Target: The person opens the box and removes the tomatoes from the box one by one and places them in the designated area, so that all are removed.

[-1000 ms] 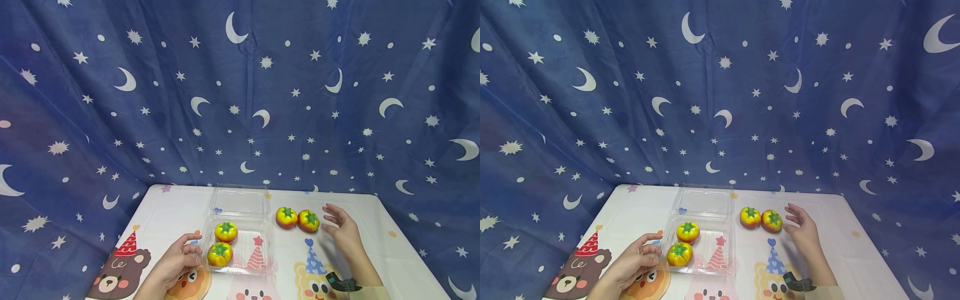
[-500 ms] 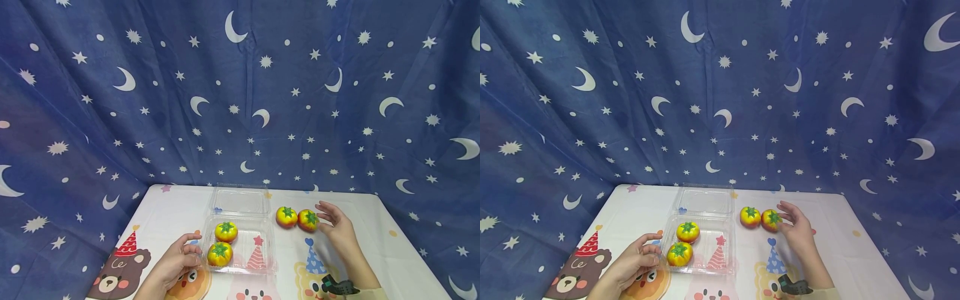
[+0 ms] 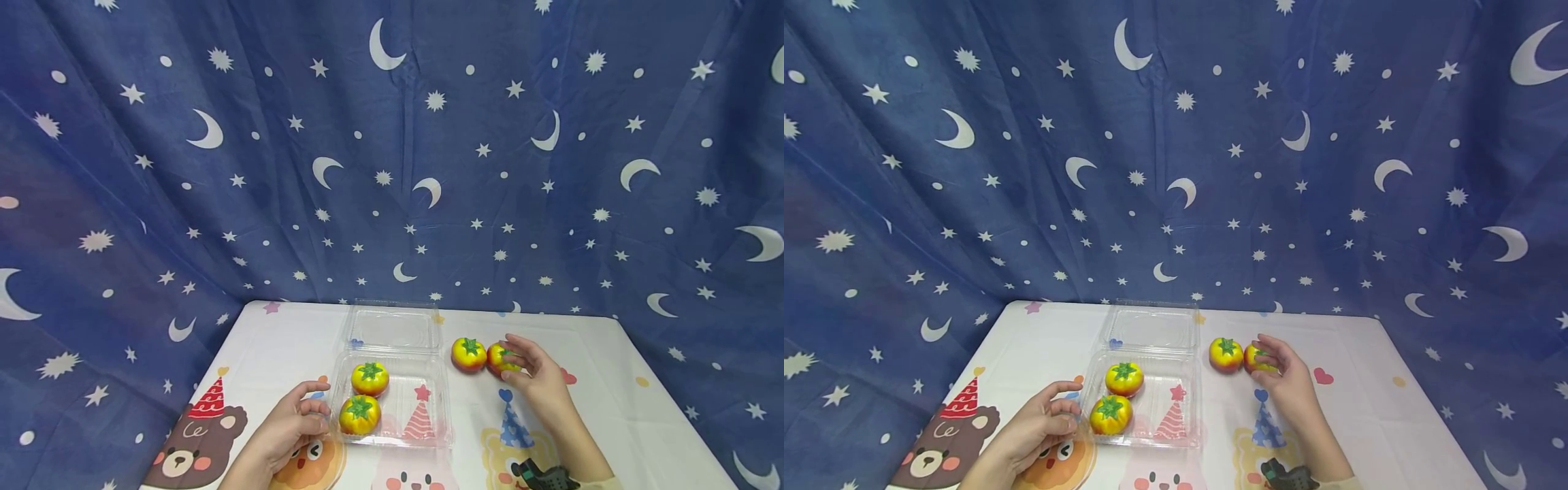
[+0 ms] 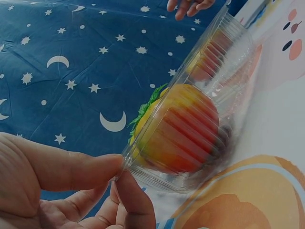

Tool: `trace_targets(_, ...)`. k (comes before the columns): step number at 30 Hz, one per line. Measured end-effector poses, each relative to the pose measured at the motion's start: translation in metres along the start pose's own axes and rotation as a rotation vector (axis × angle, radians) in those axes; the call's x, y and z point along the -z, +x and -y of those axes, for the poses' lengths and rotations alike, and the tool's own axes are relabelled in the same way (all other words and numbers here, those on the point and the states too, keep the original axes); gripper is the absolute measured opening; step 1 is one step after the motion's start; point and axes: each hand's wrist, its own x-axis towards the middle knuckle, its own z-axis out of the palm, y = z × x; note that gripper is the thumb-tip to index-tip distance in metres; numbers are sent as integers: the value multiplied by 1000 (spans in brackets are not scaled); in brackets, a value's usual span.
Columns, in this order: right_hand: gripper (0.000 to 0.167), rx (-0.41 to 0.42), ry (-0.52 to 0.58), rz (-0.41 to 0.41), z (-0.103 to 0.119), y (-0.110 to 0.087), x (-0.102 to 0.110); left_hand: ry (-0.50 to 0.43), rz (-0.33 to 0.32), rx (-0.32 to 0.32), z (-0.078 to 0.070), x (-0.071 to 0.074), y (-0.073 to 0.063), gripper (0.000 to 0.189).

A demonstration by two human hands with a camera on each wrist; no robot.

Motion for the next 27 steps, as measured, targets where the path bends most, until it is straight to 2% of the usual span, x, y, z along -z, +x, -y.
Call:
trace_targets(9,67,-31,60,50,2,-5,-20,7,-6,0,0,0,0,84)
trace_targets(27,69,-10,165,136,13,-9,-56,3,-9,2,2,1,1,84)
